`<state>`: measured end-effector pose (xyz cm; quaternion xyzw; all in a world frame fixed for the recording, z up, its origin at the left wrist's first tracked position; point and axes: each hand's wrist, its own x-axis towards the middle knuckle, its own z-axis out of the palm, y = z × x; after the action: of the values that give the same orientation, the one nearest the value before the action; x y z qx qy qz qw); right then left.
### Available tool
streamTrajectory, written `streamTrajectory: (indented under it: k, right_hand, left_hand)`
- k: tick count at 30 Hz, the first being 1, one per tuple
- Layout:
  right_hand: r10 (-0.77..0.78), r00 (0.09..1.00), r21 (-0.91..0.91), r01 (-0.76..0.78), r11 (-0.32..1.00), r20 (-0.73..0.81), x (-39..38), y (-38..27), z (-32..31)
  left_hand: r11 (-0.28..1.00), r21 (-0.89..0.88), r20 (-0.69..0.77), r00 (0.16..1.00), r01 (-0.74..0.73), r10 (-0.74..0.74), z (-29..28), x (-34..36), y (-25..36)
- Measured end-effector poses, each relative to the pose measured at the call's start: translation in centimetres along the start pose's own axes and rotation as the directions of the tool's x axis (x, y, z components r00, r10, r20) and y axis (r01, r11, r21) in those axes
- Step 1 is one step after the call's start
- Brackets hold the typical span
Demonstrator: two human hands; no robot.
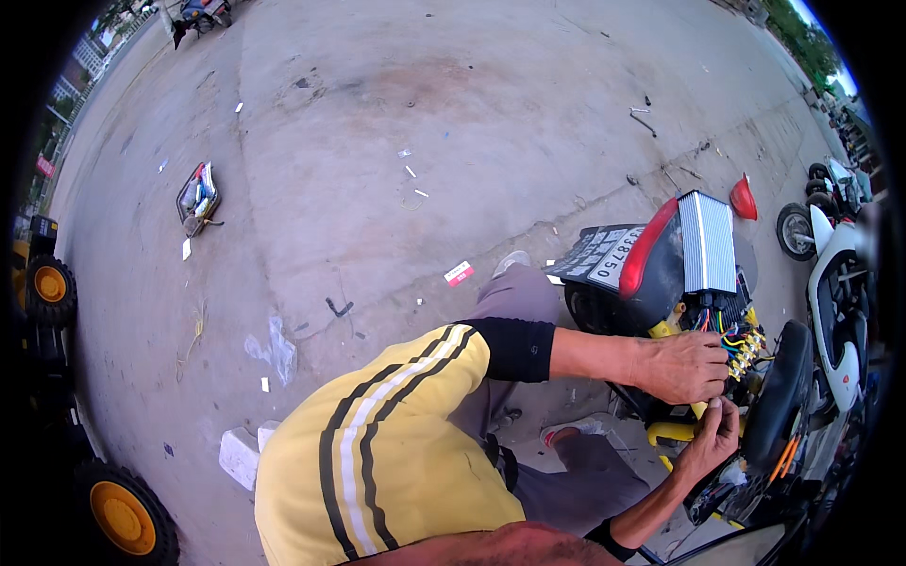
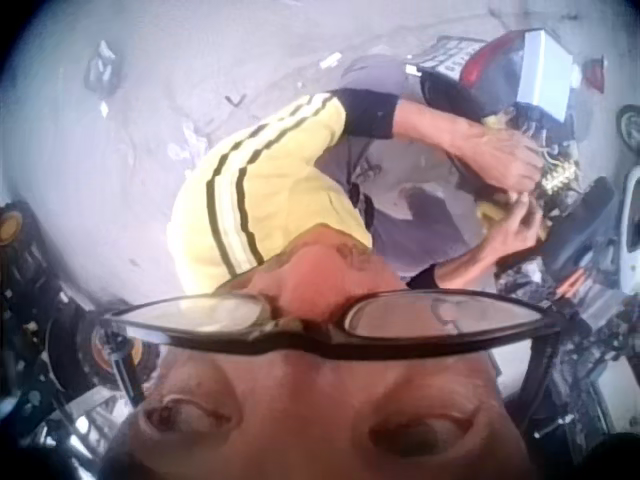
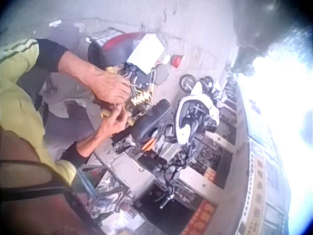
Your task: The person works on the exposed wiring of a yellow electric scooter, stripping wire ends, twisting connections, and using a screwdriver to tighten terminals on a yellow connector block. The person also uses a multimeter to test the circuit.
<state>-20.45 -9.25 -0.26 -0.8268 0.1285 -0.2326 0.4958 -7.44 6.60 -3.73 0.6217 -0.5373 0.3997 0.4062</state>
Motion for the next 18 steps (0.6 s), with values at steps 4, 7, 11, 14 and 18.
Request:
streamTrajectory:
  k: [4,7,11,14,18]
  right_hand:
    - [0.03,1.0,0.079,-0.03,0.996,0.004,0.5,-1.1,0.4]
    - [-0.103,0.994,-0.017,0.103,0.994,0.037,0.8,0.4,-0.5]
    - [-0.421,0.894,-0.356,0.448,0.82,0.156,0.2,0.5,-1.3]
    - [-0.599,0.761,-0.522,0.627,0.578,0.249,0.5,0.8,-0.9]
    - [-0.559,0.812,-0.525,0.553,0.647,0.166,-0.1,0.7,-0.5]
  left_hand:
    - [0.999,-0.027,-0.041,0.999,0.024,-0.025,0.2,0.1,-0.4]
    - [0.984,-0.139,-0.024,0.993,0.114,-0.118,0.3,0.3,-0.3]
    - [0.873,-0.387,0.146,0.954,0.298,-0.262,-0.2,0.3,-0.4]
    - [0.718,-0.514,0.319,0.881,0.47,-0.348,-0.9,0.0,-0.9]
    - [0.657,-0.561,0.299,0.863,0.504,-0.408,-0.5,0.0,-0.4]
